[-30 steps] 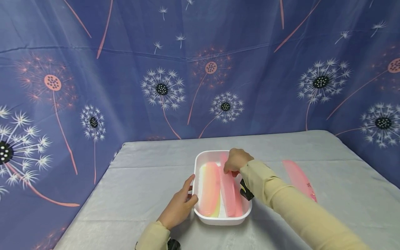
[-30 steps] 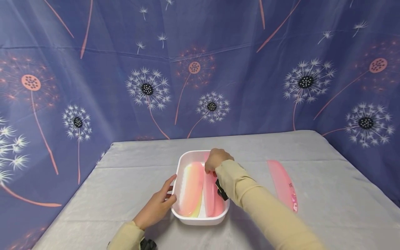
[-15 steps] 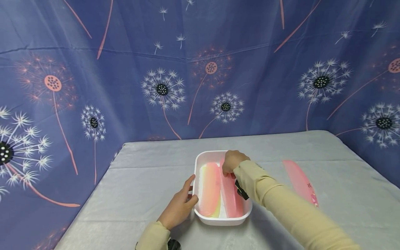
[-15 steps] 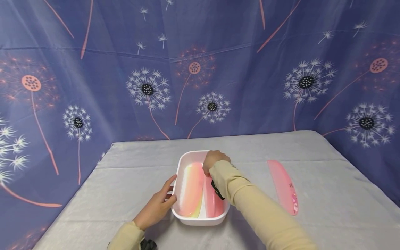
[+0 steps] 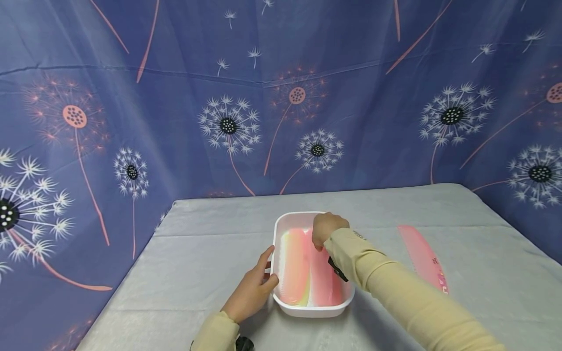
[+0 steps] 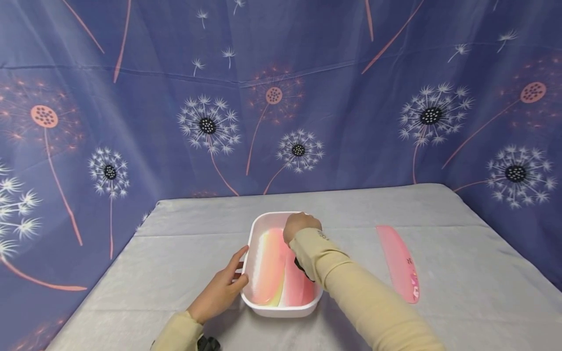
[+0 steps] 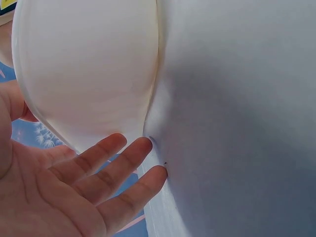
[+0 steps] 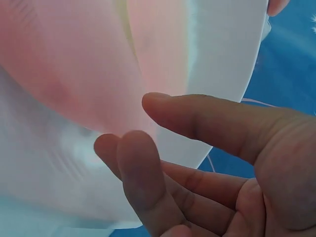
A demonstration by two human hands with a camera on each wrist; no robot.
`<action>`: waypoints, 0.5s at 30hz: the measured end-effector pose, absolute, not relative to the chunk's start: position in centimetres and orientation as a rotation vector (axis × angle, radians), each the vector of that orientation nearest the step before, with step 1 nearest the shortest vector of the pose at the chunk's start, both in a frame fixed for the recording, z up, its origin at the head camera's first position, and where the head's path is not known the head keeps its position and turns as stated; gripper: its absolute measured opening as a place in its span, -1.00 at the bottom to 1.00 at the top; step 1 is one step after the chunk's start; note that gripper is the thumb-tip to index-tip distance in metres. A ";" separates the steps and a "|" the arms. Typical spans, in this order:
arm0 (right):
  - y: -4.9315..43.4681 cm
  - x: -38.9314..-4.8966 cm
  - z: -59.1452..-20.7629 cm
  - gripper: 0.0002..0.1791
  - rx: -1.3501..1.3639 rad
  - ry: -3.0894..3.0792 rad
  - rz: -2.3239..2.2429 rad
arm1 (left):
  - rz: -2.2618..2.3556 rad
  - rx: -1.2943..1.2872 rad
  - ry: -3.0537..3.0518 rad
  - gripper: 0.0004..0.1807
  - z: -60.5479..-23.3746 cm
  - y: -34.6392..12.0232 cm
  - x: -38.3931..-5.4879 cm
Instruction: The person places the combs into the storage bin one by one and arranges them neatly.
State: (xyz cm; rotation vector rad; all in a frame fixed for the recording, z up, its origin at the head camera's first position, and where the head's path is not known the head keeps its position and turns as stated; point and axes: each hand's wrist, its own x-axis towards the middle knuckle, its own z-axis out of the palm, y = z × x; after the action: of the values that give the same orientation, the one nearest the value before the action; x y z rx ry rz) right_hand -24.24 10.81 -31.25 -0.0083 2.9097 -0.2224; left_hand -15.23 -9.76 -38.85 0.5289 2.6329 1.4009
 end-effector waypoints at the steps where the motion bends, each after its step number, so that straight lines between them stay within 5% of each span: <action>1: 10.8 -24.2 -31.2 -0.81 -0.008 2.910 -0.219 | 1.401 0.528 2.631 -0.22 -38.8 -9.8 -15.2; 15: 11.3 -23.0 -29.7 -0.82 -0.008 2.865 -0.333 | 1.396 0.524 2.628 -0.22 -38.9 -9.7 -15.1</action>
State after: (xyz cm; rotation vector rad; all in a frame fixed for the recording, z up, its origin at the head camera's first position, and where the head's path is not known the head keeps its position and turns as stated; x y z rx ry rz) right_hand -22.98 11.32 -29.71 -0.0084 2.8652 -0.3333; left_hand -15.13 -9.68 -38.88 0.5237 2.6276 1.3962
